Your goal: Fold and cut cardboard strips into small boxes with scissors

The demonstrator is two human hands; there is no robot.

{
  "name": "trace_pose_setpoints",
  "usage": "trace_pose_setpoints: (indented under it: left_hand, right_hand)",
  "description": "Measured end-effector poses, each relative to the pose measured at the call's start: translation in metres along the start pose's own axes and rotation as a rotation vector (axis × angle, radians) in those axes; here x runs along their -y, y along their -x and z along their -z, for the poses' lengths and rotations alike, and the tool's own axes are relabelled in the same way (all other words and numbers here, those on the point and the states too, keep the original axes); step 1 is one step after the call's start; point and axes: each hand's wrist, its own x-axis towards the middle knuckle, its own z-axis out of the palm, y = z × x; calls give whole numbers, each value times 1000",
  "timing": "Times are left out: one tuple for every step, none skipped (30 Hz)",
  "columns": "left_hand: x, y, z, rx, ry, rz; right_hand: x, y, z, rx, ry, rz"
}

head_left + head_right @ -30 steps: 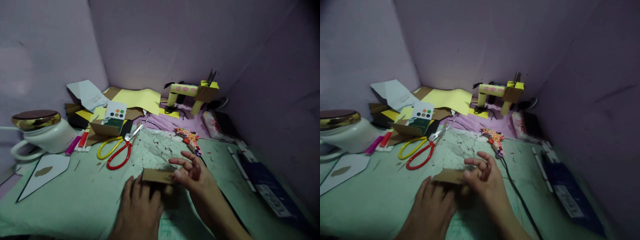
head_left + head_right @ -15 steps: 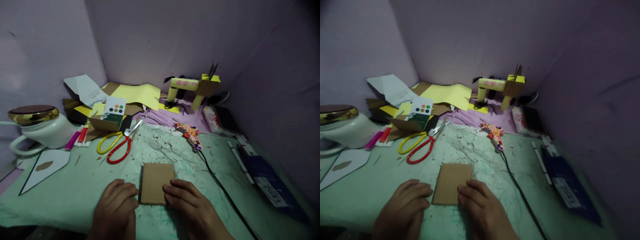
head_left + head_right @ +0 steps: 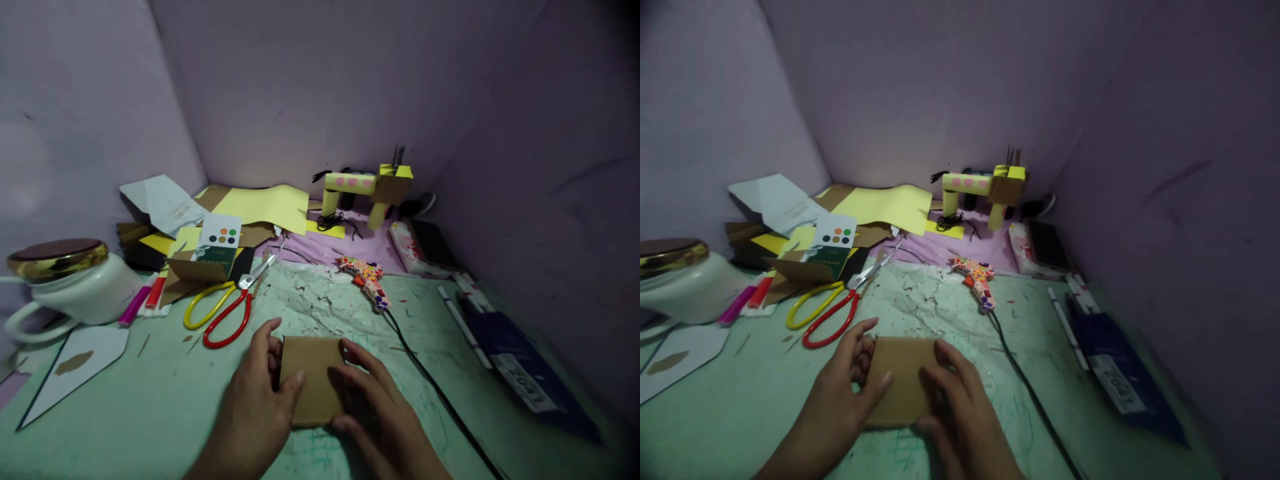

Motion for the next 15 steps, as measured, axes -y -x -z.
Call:
trace_pose_setpoints:
  left_hand:
    - [0,0,-2,6,83,6]
    - [-1,0,-3,26,170,14]
    - [-3,0,-4,53,261,34]
    - [-6,0,-5,80,352,67]
    - [-10,0,-6,95,435,113]
    - [-14,-2,-6,89,513,170]
    - [-19,-5,-5,70,585,230]
    - [-24,-9,-4,50,653,282]
    - [-28,-13,-2,26,717,320]
    - [-32,-19,0,1,770,340]
    - [-36,-25,1,-23,804,347]
    - [-39,-30,2,-51,819,340]
    - [-40,-35,3,-83,817,327]
    - [-41,-39,2,-113,809,309]
    - [-41,-41,0,-141,793,288]
  right_hand:
    - [-1,1,-1,-19,-22,-46]
    - [-1,1,-2,-41,-65,-69]
    - [-2,1,-3,-61,-121,-76]
    - [-2,0,-5,-73,-187,-78]
    - [-2,-2,-7,-73,-260,-83]
    - [-1,-5,-9,-72,-334,-98]
    - [1,-8,-12,-71,-404,-117]
    - [3,-13,-14,-69,-469,-139]
    - [6,-18,-17,-76,-527,-161]
    - [9,-25,-19,-75,-568,-159]
    - [12,-32,-21,-84,-569,-149]
    - [15,-39,-22,-101,-523,-136]
    - [18,-46,-23,-119,-445,-116]
    - [21,-53,-24,-148,-345,-100]
    - [23,-59,-25,-178,-249,-83]
